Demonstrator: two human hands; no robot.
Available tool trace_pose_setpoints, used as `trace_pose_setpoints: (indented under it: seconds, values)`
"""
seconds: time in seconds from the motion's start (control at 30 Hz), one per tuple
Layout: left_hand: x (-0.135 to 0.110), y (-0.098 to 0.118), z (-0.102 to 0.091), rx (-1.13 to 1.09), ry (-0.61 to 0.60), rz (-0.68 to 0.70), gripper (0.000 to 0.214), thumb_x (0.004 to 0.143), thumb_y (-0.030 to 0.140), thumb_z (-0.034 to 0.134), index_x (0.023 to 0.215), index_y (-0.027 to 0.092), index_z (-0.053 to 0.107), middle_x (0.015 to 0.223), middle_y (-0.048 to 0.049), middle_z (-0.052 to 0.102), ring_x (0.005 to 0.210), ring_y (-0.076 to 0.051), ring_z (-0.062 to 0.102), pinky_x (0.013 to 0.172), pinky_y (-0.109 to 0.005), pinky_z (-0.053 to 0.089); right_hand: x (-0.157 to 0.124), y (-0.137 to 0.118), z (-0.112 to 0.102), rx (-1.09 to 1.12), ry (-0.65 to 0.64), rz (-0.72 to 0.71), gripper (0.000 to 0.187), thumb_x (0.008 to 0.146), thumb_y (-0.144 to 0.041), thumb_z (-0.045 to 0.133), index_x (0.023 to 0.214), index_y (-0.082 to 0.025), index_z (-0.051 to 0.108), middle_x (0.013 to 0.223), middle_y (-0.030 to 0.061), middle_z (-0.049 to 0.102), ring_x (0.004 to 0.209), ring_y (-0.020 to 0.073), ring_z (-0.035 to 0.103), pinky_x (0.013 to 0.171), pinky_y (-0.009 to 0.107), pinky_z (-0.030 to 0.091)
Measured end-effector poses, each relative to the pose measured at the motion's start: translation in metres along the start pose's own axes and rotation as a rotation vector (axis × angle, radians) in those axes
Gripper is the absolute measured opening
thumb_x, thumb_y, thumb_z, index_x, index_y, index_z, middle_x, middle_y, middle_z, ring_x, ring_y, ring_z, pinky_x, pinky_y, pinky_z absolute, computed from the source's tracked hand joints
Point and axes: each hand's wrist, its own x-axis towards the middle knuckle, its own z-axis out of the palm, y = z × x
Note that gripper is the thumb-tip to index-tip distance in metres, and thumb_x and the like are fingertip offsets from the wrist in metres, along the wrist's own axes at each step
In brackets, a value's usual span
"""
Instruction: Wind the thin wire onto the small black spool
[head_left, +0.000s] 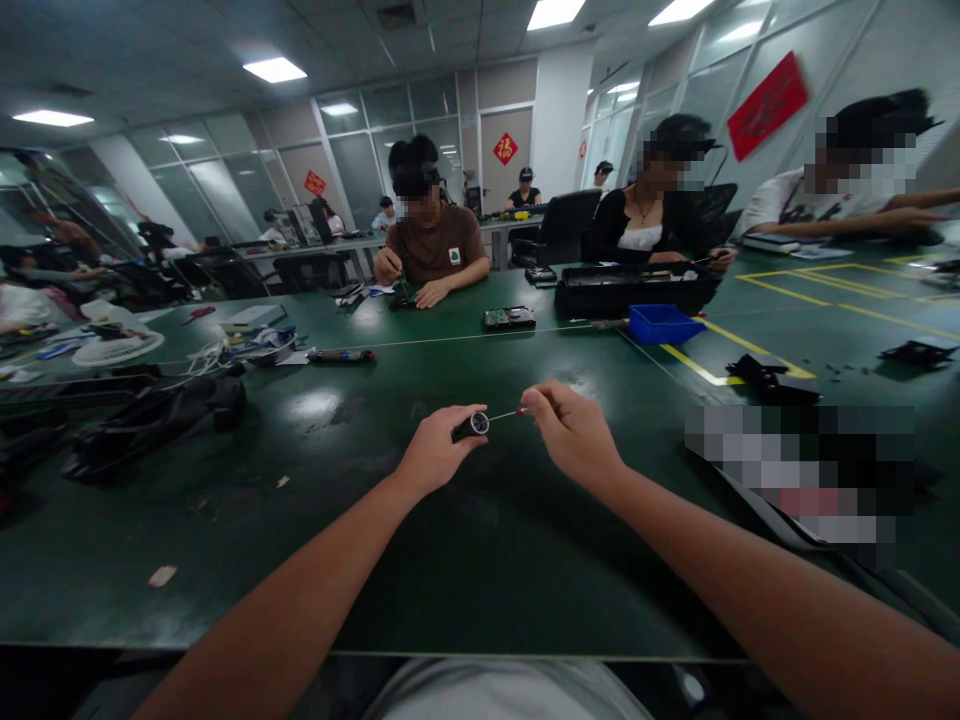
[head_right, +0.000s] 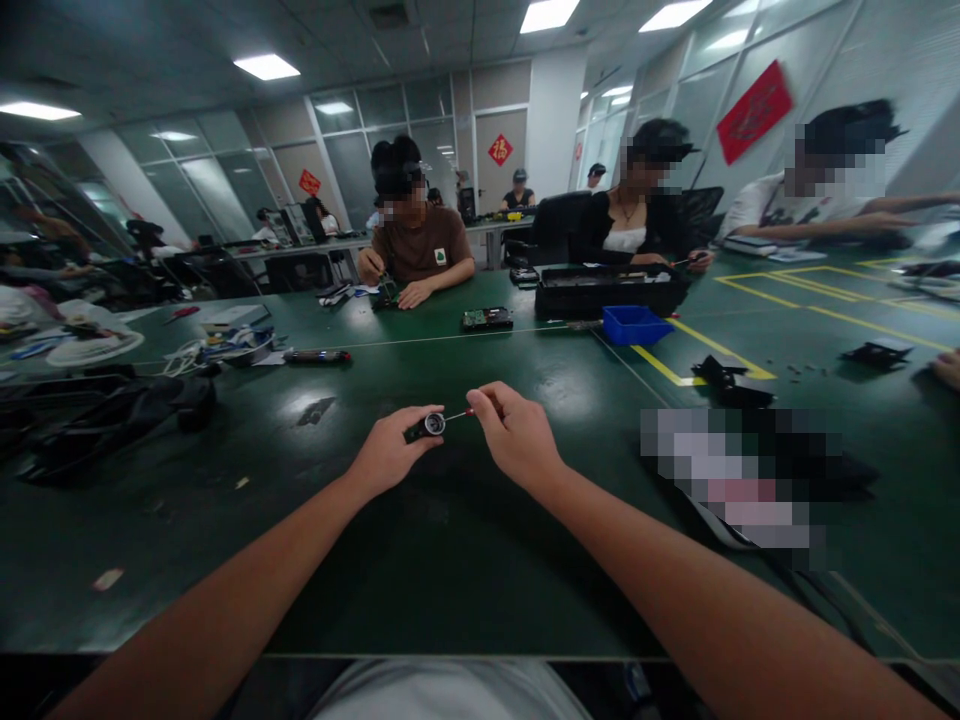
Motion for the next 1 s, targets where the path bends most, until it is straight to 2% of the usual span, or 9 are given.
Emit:
trace_pose_setpoints:
  seconds: [0.07,0.23,0.37,0.5,0.57,0.67,0.73,0.87,1.0]
  values:
    - [0.000,0.001,0.000,0.002,-0.010,0.002,0.044,0.083,0.021,0.073,0.126,0.025,0.064,0.125,-0.0045,0.067,0.117,-0.024,0.060,0.106,-0.043,0.044,0.000,0.002,0.001,-0.018,0.007,0.005,0.030,0.098,-0.043,0.044,0.089,-0.023,0.064,0.067,0.0007,0.064,0.058,0.0177,0.059,0.054,0.030,0.038]
    - [0.001,0.001,0.000,0.000,0.007,0.004,0.042,0.083,0.020,0.072,0.125,0.024,0.065,0.124,-0.0051,0.068,0.117,-0.024,0.061,0.107,-0.042,0.044,0.000,0.007,0.004,0.051,-0.002,-0.006,0.022,0.097,-0.034,0.044,0.110,-0.023,0.059,0.079,0.0019,0.068,0.068,0.0190,0.063,0.062,0.031,0.043]
    - [0.001,-0.001,0.000,-0.001,0.004,0.010,0.043,0.083,0.020,0.072,0.125,0.025,0.064,0.124,-0.0050,0.068,0.117,-0.024,0.061,0.107,-0.042,0.044,-0.001,0.006,0.003,0.042,-0.018,-0.013,0.025,0.099,-0.037,0.040,0.098,-0.024,0.061,0.077,0.0016,0.066,0.068,0.0184,0.061,0.063,0.032,0.042]
    - [0.000,-0.001,0.001,0.004,-0.015,0.002,0.044,0.084,0.023,0.072,0.127,0.026,0.063,0.125,-0.0041,0.067,0.117,-0.024,0.060,0.107,-0.043,0.043,-0.002,0.004,0.004,0.088,0.025,0.011,0.020,0.097,-0.033,0.045,0.109,-0.023,0.057,0.079,0.0019,0.065,0.065,0.0179,0.059,0.061,0.032,0.042]
    - [0.000,0.000,0.001,0.011,-0.007,-0.027,0.044,0.085,0.023,0.071,0.128,0.026,0.062,0.124,-0.0044,0.067,0.117,-0.024,0.060,0.106,-0.044,0.044,-0.001,0.003,0.005,0.170,0.041,0.032,0.018,0.094,-0.034,0.051,0.106,-0.022,0.056,0.081,0.0031,0.066,0.069,0.0185,0.061,0.065,0.033,0.045]
    - [0.001,0.000,-0.001,-0.009,0.016,-0.041,0.044,0.085,0.022,0.070,0.129,0.025,0.062,0.125,-0.0056,0.067,0.117,-0.024,0.060,0.106,-0.043,0.044,0.003,0.006,0.006,0.324,0.021,0.087,0.019,0.092,-0.039,0.055,0.095,-0.021,0.060,0.085,0.0048,0.067,0.077,0.0195,0.063,0.073,0.035,0.050]
    - [0.001,0.000,-0.003,-0.033,-0.009,0.016,0.045,0.085,0.021,0.070,0.130,0.026,0.062,0.126,-0.0052,0.066,0.117,-0.023,0.060,0.106,-0.042,0.044,0.008,0.011,0.006,0.466,0.019,0.151,0.023,0.091,-0.043,0.054,0.093,-0.021,0.061,0.084,0.0049,0.066,0.077,0.0196,0.064,0.076,0.037,0.052]
    - [0.003,-0.001,-0.006,-0.049,-0.088,0.106,0.046,0.086,0.020,0.070,0.130,0.028,0.061,0.127,-0.0046,0.065,0.118,-0.021,0.059,0.107,-0.041,0.043,0.017,0.025,0.007,0.764,-0.043,0.370,0.027,0.089,-0.048,0.054,0.083,-0.022,0.057,0.070,0.0028,0.060,0.062,0.0180,0.059,0.073,0.040,0.055]
    - [0.003,-0.002,-0.004,-0.041,-0.117,0.075,0.045,0.087,0.020,0.068,0.130,0.028,0.061,0.126,-0.0046,0.065,0.117,-0.022,0.059,0.107,-0.041,0.043,0.018,0.034,0.011,0.756,0.039,0.396,0.027,0.086,-0.048,0.060,0.082,-0.021,0.059,0.073,0.0033,0.061,0.065,0.0177,0.059,0.069,0.037,0.053]
